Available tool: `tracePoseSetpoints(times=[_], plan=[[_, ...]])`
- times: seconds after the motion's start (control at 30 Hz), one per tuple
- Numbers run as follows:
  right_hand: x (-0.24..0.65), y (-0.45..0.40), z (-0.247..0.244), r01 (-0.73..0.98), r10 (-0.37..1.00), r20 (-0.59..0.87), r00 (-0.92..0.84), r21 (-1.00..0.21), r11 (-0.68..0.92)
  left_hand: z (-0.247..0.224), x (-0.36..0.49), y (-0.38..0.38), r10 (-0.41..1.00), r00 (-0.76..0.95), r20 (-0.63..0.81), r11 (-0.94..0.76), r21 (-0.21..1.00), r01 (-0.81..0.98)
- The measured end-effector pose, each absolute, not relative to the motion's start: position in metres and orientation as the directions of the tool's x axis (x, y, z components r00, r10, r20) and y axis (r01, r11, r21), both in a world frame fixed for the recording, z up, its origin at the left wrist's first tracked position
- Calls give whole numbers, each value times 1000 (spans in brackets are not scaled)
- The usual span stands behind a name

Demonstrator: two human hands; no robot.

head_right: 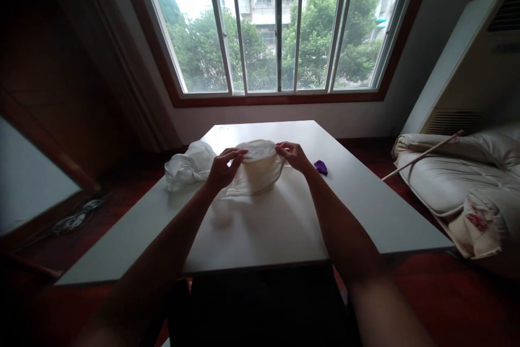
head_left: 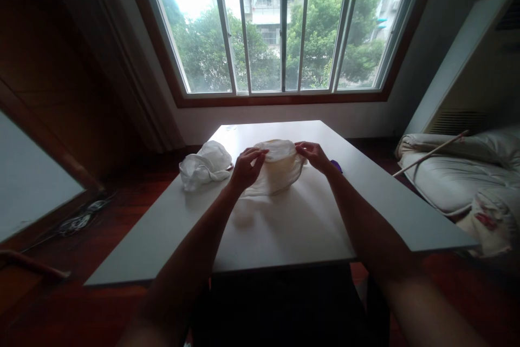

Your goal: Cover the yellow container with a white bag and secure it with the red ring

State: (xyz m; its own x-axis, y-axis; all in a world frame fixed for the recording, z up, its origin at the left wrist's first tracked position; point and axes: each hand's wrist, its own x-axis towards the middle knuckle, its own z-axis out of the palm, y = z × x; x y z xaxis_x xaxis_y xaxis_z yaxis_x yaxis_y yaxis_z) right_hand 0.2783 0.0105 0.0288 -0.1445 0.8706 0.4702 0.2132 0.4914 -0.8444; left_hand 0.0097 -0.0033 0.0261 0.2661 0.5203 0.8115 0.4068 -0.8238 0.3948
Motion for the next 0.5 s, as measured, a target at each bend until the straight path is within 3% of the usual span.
tracePoseSetpoints(times=[0.2,0.37,0.5], plan=[[265,11,22,113,876,460,-144,-872,476,21,-4,24,643,86,761,-727,570,383],[253,14,14,212,871,462,-169,-846,490,-4,-5,50,837,10,548,-532,808,252],[246,12,10,306,904,373,-207,-853,422,-23,2,53,906,59,419,-422,887,188]])
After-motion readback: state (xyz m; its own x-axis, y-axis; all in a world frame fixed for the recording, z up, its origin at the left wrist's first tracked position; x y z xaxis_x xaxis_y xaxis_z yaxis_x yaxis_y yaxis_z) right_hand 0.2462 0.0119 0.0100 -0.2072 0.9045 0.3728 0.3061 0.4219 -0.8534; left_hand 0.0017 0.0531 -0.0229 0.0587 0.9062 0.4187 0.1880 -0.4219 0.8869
